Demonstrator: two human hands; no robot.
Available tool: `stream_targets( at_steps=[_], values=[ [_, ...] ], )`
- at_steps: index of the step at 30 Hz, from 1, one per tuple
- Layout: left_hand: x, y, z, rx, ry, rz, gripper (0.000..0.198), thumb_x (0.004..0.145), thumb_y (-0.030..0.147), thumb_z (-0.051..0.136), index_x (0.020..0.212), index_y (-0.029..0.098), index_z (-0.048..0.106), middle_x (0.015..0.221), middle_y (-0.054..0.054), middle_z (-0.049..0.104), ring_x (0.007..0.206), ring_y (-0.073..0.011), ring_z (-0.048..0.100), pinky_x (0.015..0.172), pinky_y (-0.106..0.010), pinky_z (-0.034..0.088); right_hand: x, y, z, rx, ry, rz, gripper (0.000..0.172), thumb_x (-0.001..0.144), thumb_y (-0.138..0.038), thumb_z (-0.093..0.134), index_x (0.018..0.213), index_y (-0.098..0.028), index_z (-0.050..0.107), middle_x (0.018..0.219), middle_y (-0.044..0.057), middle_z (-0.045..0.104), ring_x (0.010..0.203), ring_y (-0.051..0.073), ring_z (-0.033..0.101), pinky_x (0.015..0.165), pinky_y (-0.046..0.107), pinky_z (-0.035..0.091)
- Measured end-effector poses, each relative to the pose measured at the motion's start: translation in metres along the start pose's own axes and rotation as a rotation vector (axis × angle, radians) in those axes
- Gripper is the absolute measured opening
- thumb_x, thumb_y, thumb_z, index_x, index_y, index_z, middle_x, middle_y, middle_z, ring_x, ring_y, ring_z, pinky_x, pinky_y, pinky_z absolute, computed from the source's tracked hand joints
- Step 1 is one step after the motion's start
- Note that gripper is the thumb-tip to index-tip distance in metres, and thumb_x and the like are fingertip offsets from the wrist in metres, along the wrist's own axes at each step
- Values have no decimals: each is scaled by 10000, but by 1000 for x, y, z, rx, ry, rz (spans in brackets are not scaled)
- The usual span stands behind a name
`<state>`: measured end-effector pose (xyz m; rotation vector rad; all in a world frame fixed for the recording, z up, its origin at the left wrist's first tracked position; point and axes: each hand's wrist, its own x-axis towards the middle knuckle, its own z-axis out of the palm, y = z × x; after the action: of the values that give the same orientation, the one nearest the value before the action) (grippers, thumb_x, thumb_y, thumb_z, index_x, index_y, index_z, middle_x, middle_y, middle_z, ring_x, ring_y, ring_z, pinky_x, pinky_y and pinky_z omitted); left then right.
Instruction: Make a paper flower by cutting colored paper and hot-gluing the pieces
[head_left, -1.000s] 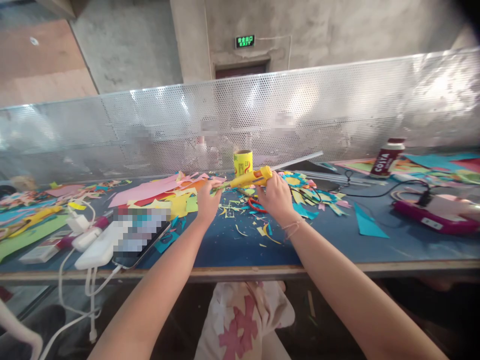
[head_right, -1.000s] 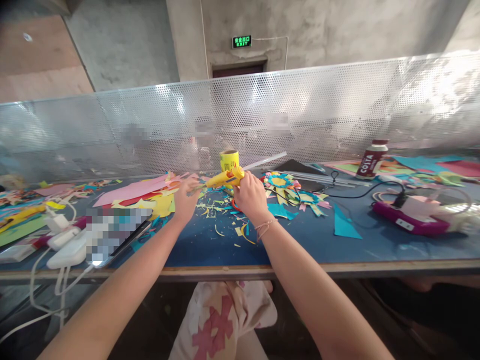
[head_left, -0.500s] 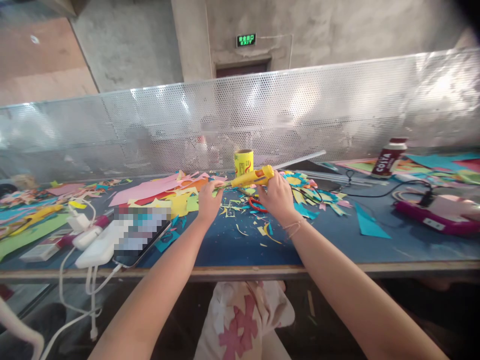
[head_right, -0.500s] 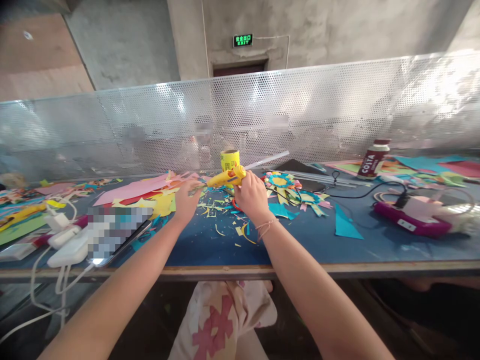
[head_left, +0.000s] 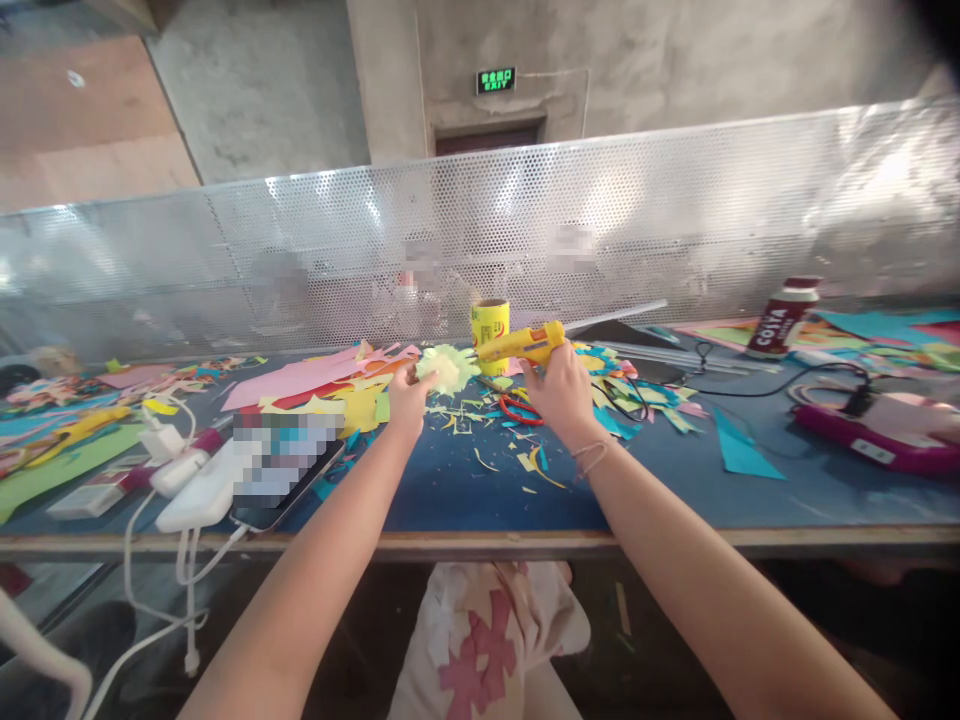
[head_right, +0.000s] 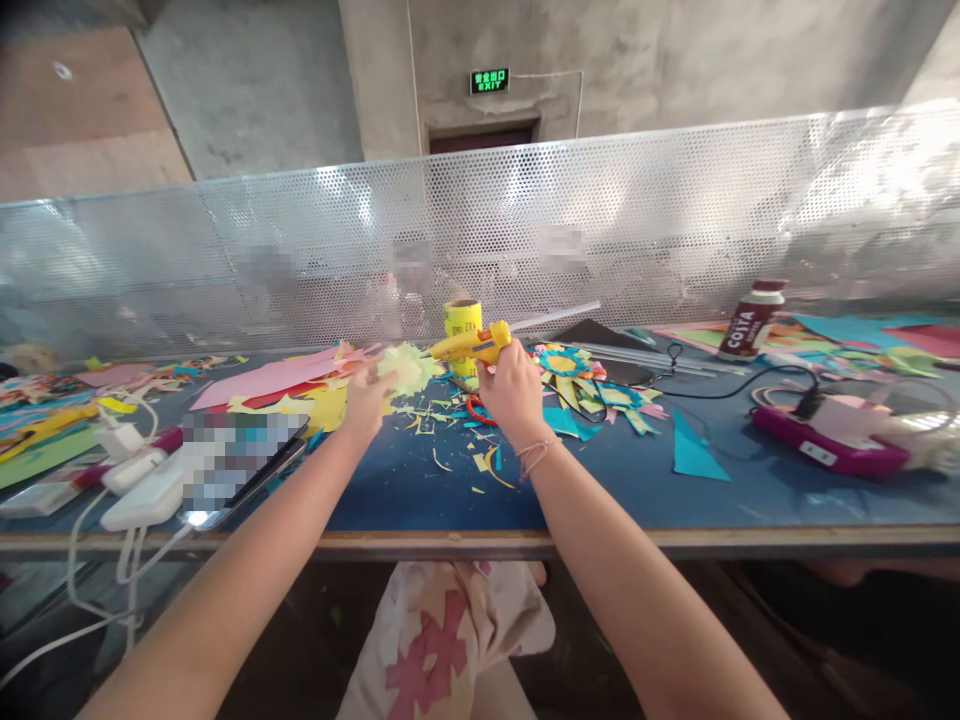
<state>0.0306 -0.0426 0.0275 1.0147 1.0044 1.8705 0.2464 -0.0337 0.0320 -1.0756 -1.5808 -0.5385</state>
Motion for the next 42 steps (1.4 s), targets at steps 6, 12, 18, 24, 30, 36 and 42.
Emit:
stream_targets(
  at_steps=[6,12,18,24,30,36,42],
  values=[
    [0,3,2,-226,-29,-168,311,572,49,706,840,156,589,845,-15,645,737,-111,622,642,-205,462,0,5,4,57,-22,87,299,832,-409,448,1004,-165,464,827,96,519,780,229,519,635,369,440],
    [-1,8,2,-376,-22,-229,236,610,23,697,778,154,594,776,-10,674,715,-102,642,603,-163,466,-1,4,6,57,-69,108,302,826,-399,455,1003,-155,445,850,117,532,818,252,533,651,384,444],
    [-2,11,2,-451,-20,-322,215,630,41,713,783,159,618,758,-9,678,700,-102,646,606,-168,488,-2,2,5,29,-85,88,315,842,-395,434,1037,-147,436,849,128,554,776,240,544,624,364,438],
    [-3,11,3,-406,-83,-362,146,663,74,712,753,147,624,722,-18,671,665,-101,639,637,-201,522,-2,-3,-1,-1,-57,17,280,877,-396,377,1004,-157,452,765,97,536,704,221,537,561,333,419],
    [-4,15,6,-452,-41,-383,114,714,36,654,707,140,608,686,9,649,574,-56,594,574,-162,501,0,-5,-6,-13,-28,-15,264,894,-385,332,968,-161,451,768,90,521,687,208,526,556,329,430],
    [-6,17,7,-460,-25,-391,121,717,28,642,741,140,603,677,12,649,574,-57,604,558,-145,512,-1,-6,-6,-13,-70,-34,318,903,-387,308,1046,-137,443,865,145,542,788,253,546,634,380,456],
    [-3,12,6,-424,-41,-380,209,709,125,694,901,155,618,748,-24,679,670,-117,659,617,-198,552,0,-7,-5,3,-80,-38,296,906,-341,295,1067,-137,436,883,141,532,817,258,546,653,383,457]
  ],
)
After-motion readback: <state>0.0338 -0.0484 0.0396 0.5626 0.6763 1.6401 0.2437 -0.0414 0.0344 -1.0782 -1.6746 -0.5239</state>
